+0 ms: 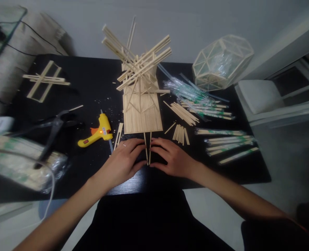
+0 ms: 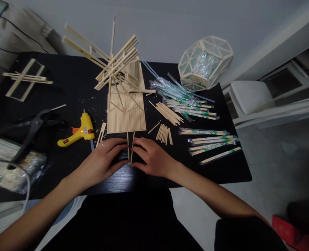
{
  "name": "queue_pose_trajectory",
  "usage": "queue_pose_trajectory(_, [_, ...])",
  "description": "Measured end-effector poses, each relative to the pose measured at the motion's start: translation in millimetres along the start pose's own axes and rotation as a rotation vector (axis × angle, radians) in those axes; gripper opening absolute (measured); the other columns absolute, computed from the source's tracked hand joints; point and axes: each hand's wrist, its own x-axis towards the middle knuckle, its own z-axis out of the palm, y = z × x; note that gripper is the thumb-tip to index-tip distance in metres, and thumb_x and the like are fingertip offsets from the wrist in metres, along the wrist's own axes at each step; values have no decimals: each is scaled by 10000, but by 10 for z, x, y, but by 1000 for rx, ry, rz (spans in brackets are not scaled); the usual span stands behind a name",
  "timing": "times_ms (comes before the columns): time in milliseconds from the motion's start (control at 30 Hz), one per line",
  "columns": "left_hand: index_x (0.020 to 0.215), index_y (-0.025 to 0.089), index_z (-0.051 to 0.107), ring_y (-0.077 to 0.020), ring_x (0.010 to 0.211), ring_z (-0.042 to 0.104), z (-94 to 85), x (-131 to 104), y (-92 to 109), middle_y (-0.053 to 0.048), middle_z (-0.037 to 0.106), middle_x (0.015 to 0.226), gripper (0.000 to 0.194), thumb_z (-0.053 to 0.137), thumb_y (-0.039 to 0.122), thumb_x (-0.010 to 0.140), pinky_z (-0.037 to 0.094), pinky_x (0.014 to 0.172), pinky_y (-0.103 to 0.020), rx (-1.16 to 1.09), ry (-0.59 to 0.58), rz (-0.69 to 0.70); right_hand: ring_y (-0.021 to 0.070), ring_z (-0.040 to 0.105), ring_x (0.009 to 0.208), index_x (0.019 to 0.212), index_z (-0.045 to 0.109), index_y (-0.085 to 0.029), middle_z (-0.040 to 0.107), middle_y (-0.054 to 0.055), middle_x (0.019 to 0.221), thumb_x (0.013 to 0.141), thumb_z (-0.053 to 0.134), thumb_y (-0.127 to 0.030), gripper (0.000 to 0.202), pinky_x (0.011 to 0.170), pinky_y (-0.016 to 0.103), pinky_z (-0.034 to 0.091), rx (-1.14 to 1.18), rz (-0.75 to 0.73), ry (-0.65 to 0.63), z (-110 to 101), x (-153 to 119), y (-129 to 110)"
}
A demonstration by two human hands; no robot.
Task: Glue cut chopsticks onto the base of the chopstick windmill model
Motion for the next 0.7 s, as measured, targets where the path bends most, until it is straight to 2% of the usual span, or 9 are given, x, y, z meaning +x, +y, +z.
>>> queue_pose_trajectory(167, [1433,161,574,-337,1414,555,60,-23,11,-169,592,1505,457,651,329,1014,501,1153,-565,-12,24,33,328,618,1377,1295,663,-110,673,224,1365,990,715,-383,412,1177,575,526,1,-41,-59,-16,35,47])
queue_pose_trajectory(267, [1495,177,540,-331,1451,531,60,-9,11,-167,585,1530,534,662,368,1012,486,1175,-567,-53,8,33,318,604,1401,1284,667,-130,660,214,1390,998,707,-369,375,1187,561,524,16,-44,-96,-49,54,55])
queue_pose_trajectory(400, [1550,189,491,-335,1463,524,59,-4,-13,-162,575,1548,608,669,400,1008,483,1180,-564,-57,4,47,330,604,1396,1316,661,-134,646,219,1415,993,710,-370,403,1172,574,537,51,-27,-111,-73,54,73])
queue_pose_trajectory(533, [1536,154,498,-354,1456,522,73,-14,-28,-181,561,1556,661,686,470,987,479,1179,-572,-20,3,67,331,583,1417,1352,632,-118,620,234,1443,990,715,-392,461,1167,551,543,86,-42,-141,-116,70,121])
queue_pose_trajectory(700, [1539,144,502,-377,1434,543,105,-21,-20,-202,569,1538,703,713,488,963,491,1160,-586,-5,30,58,353,533,1464,1362,609,-156,592,216,1472,933,780,-452,548,1206,581,490,52,-54,-159,-209,155,200])
